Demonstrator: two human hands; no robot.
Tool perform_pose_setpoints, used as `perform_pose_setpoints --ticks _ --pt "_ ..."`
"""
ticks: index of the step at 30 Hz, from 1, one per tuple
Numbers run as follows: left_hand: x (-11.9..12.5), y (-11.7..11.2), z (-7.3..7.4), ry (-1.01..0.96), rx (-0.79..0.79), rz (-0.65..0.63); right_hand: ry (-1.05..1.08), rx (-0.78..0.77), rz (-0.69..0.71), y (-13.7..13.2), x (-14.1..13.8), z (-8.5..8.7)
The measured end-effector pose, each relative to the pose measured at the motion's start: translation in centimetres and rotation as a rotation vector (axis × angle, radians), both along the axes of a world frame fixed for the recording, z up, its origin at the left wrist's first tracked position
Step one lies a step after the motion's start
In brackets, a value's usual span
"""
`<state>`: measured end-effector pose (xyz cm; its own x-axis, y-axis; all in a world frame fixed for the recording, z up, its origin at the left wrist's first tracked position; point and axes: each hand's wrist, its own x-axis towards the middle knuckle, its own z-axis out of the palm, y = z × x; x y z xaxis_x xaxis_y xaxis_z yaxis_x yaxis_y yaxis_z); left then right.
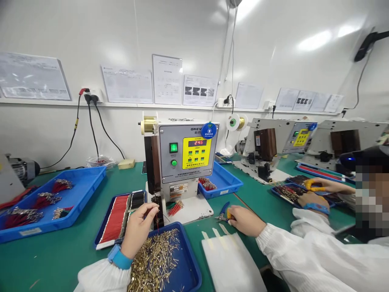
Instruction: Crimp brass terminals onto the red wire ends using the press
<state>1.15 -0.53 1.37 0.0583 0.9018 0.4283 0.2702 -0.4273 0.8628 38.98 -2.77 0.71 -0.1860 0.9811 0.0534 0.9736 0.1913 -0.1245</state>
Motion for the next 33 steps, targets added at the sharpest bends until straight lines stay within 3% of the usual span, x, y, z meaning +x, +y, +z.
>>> perform_pose_setpoints --ticks 11,14,17,22,25,29,33 --pt "-0.4 0.7 -0.6 0.007 -0.052 0.050 0.180 0.083 -0.095 -0.7 1.5 -2.4" --pt "-0.5 0.7 -0.7 0.009 -0.060 0.074 0.197 0.138 -0.139 -0.4 0.9 -2.0" --pt "-0.6 0.7 -0.6 0.011 -0.050 0.101 0.267 0.175 -0.141 0.0 -1.1 -0.5" --pt "-0.9 1.1 -0.8 -0.012 -0.079 0.136 0.338 0.318 0.041 0.6 -7.8 3.2" --pt "-1.1 1.6 -1.1 -0.066 -0.087 0.180 0.350 0.405 0.330 1.8 -12.4 4.5" --pt "-1.1 1.7 -1.1 -0.081 -0.058 0.247 0.445 0.616 0.691 4.2 -16.7 4.1" --pt "-0.8 1.3 -0.6 -0.174 -0.059 0.274 0.505 0.664 0.791 5.4 -18.4 1.9"
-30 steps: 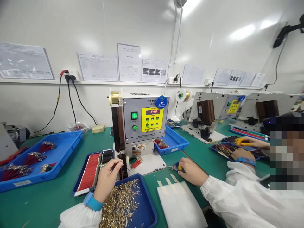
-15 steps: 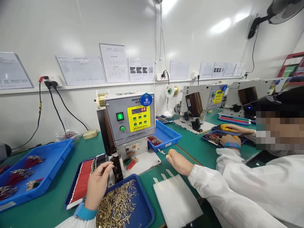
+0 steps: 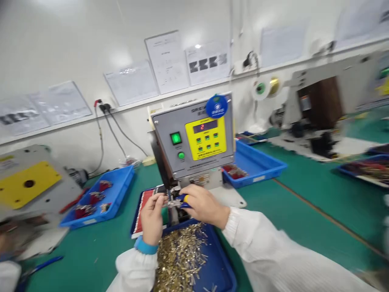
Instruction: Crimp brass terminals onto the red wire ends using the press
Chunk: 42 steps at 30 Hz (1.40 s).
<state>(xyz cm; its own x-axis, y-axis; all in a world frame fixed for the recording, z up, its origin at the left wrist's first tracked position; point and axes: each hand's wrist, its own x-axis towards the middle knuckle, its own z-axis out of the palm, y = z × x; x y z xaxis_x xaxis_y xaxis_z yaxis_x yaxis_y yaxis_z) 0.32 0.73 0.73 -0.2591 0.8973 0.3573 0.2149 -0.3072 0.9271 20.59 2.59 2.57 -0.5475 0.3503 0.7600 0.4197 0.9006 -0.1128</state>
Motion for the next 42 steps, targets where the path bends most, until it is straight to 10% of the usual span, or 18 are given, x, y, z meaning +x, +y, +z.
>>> perform_pose_setpoints --ticks 14,42 --pt "0.7 -0.1 -0.8 -0.170 0.051 -0.083 -0.110 -0.369 -0.168 0.5 0.4 -3.3" --pt "0.8 -0.1 -0.8 -0.201 -0.021 -0.054 -0.034 -0.155 -0.334 0.3 -0.1 -3.5"
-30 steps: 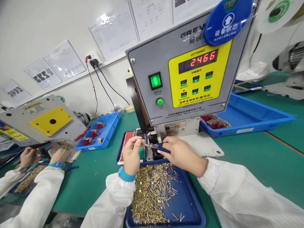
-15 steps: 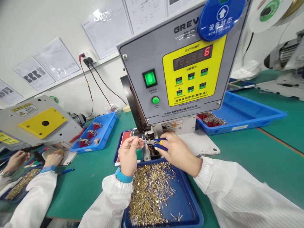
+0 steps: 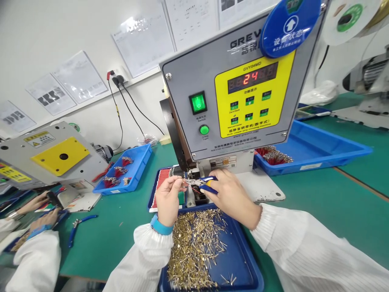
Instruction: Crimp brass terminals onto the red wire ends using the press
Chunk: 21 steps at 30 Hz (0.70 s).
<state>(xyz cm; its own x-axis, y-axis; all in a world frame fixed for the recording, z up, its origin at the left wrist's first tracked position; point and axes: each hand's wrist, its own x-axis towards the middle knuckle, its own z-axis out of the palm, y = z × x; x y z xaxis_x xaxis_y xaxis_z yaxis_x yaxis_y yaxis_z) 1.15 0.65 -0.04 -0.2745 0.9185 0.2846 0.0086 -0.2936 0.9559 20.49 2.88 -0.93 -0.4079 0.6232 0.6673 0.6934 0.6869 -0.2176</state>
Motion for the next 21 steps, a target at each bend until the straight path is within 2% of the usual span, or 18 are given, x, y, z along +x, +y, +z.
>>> perform_pose_setpoints --ticks 21 --pt "0.08 -0.11 0.15 0.101 0.001 0.021 -0.029 0.005 -0.029 -0.12 0.09 0.52"
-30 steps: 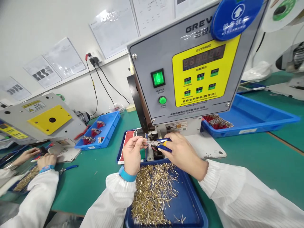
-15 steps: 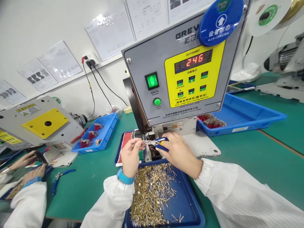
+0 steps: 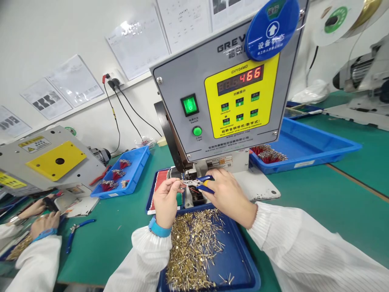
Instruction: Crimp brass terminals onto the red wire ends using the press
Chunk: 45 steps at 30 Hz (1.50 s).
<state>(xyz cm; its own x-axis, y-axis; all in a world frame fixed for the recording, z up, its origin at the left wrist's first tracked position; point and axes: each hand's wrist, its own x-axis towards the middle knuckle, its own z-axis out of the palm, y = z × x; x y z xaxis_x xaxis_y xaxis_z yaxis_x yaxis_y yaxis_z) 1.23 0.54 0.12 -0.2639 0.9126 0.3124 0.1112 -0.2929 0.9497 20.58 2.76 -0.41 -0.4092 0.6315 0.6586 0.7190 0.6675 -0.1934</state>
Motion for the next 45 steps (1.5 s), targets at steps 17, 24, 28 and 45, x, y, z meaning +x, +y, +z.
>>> perform_pose_setpoints --ticks 17,24,28,45 --pt "-0.02 -0.13 0.16 0.032 -0.010 0.016 -0.038 0.076 -0.056 -0.26 -0.15 0.06" --pt "-0.10 -0.03 -0.02 0.026 -0.007 0.013 -0.036 0.065 -0.056 -0.16 -0.15 0.00" --pt "-0.07 -0.06 0.05 0.013 -0.009 0.008 -0.045 0.053 -0.052 -0.16 -0.13 0.07" --pt "-0.08 -0.03 -0.01 0.013 0.000 0.007 -0.071 0.048 -0.065 -0.28 -0.14 0.21"
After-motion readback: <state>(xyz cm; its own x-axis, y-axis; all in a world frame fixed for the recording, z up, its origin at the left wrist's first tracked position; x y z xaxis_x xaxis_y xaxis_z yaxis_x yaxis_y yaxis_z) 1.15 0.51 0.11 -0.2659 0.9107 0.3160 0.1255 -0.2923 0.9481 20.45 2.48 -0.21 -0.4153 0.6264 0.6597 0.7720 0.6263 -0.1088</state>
